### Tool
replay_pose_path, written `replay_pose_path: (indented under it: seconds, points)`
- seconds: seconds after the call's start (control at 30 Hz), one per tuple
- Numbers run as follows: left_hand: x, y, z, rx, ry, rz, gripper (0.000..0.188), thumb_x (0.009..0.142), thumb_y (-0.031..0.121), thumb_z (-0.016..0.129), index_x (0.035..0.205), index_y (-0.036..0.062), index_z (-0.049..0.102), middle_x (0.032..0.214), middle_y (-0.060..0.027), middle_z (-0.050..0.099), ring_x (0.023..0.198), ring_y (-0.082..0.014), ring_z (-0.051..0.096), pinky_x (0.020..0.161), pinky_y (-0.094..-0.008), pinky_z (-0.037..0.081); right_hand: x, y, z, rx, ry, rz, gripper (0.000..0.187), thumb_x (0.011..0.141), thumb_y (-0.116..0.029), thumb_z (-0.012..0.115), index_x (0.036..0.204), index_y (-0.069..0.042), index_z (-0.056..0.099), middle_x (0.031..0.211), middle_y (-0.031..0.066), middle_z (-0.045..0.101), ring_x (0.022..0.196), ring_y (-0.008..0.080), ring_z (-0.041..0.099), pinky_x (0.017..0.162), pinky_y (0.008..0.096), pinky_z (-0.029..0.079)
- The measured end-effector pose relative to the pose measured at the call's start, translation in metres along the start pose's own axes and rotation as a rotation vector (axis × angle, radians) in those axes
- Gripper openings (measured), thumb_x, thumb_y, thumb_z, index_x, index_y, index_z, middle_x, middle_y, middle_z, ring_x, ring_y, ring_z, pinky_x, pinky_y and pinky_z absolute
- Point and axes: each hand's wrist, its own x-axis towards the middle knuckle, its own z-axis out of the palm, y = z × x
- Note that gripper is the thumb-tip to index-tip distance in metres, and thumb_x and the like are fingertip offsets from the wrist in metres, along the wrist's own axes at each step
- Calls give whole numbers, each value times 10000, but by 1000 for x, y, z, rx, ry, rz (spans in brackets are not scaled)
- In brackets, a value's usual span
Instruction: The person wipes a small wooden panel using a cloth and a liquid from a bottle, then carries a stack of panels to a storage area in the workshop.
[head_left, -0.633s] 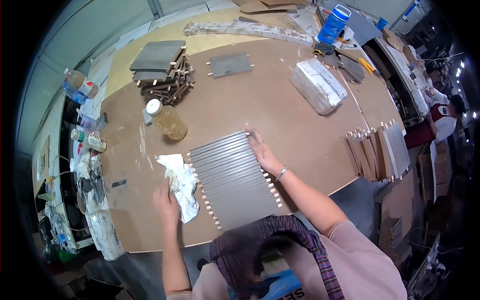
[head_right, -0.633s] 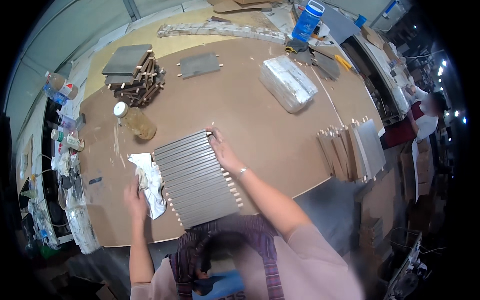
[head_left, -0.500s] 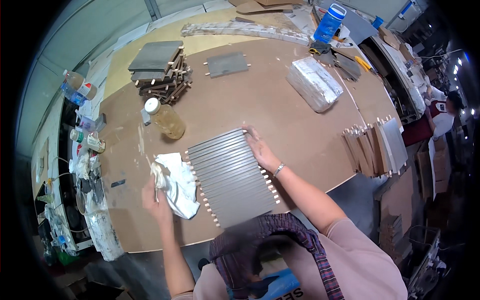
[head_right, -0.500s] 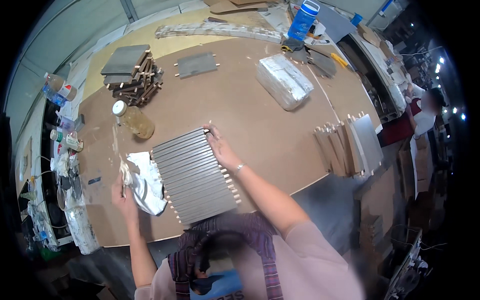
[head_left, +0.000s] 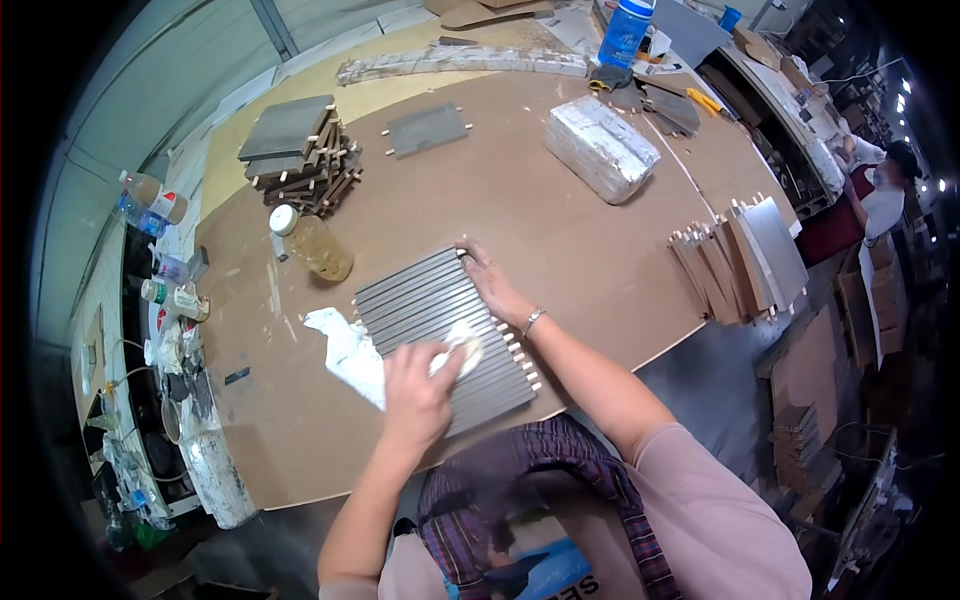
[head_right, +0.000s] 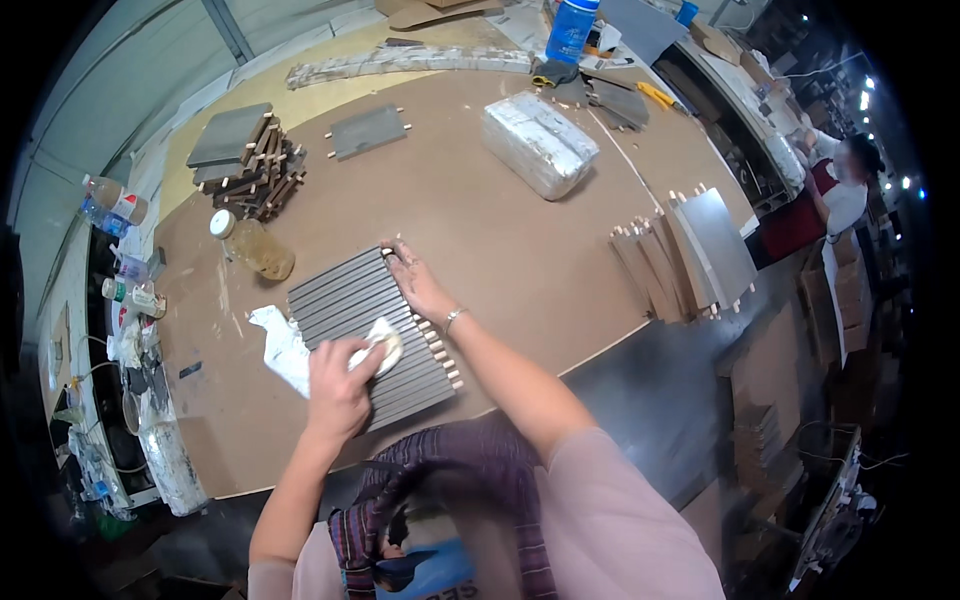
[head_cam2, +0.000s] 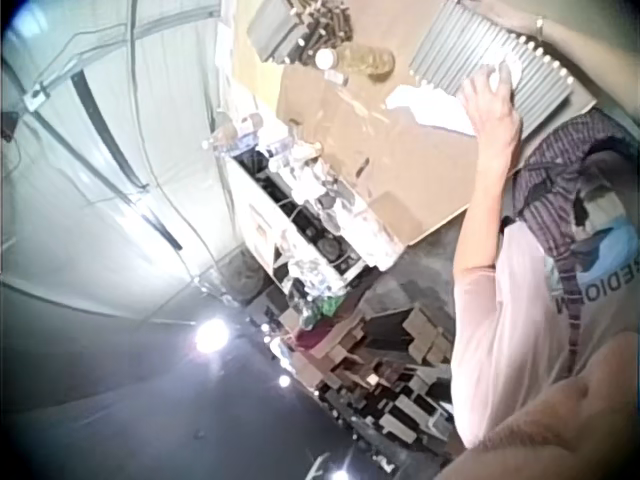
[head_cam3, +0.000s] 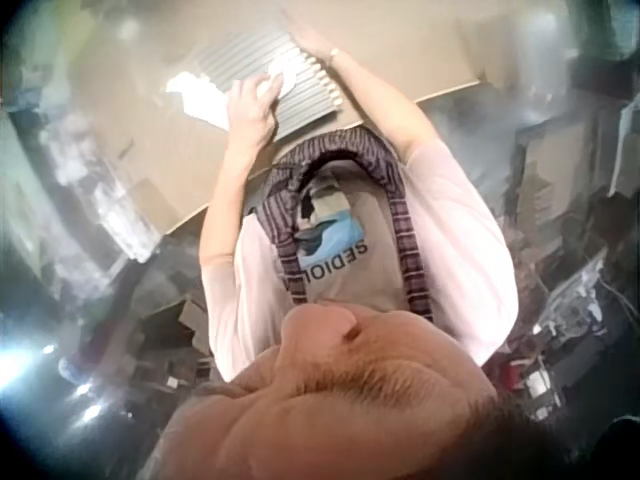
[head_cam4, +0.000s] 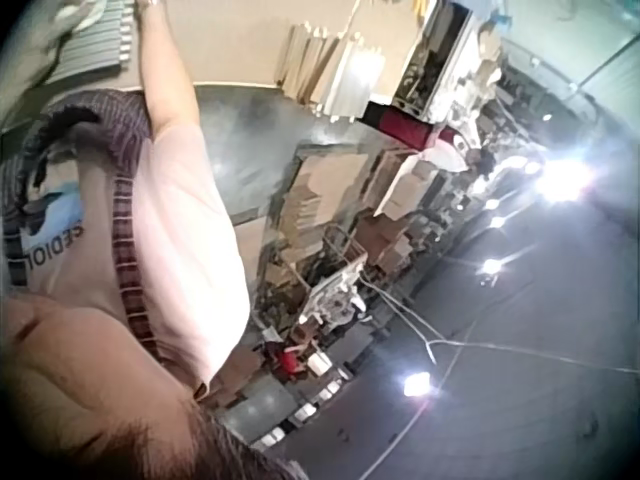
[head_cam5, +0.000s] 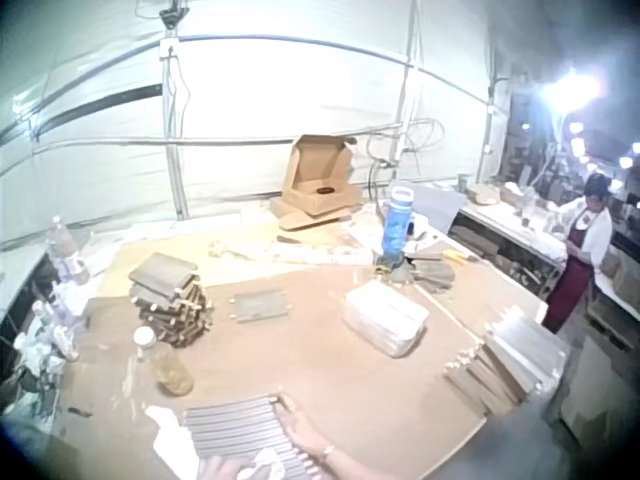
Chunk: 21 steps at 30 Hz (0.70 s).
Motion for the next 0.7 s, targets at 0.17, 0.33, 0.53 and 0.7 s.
replay_pose_path:
  seconds: [0.17,0.33,0.53,0.7]
  points:
    - [-8,-5,-9,4,-76,48,545,671,-35,564,1134,227,682,1036,-36,604,916,-262,529,747,-406,380,-1,3,-10,-60,41,-50,378,1038,-235,395,1313,15,470,1254,175,554,1251,255,473,1089,339,328]
    - [-75,-47,-48,51,-16,-138,352,680,18,605,959,180,746,976,-48,639,936,-266,561,794,-394,390,-3,-12,1,37,-3,24,358,1039,-220,392,1301,8,476,1244,160,554,1233,237,477,1080,325,337]
    - [-57,-100,-61,501,105,-413,485,770,23,632,1247,111,619,1230,-143,591,1093,-347,545,983,-409,395,0,-12,-11,-2,-17,29,404,1040,-260,401,1330,15,458,1265,161,550,1225,229,491,1059,323,359]
    - [-44,-116,-6,-608,105,-634,528,952,144,551,1423,-35,396,1479,-175,407,1352,-295,410,1123,-366,298,0,-8,-8,-71,-66,47,483,1041,-322,362,1388,11,405,1427,210,435,1364,305,386,1136,365,287]
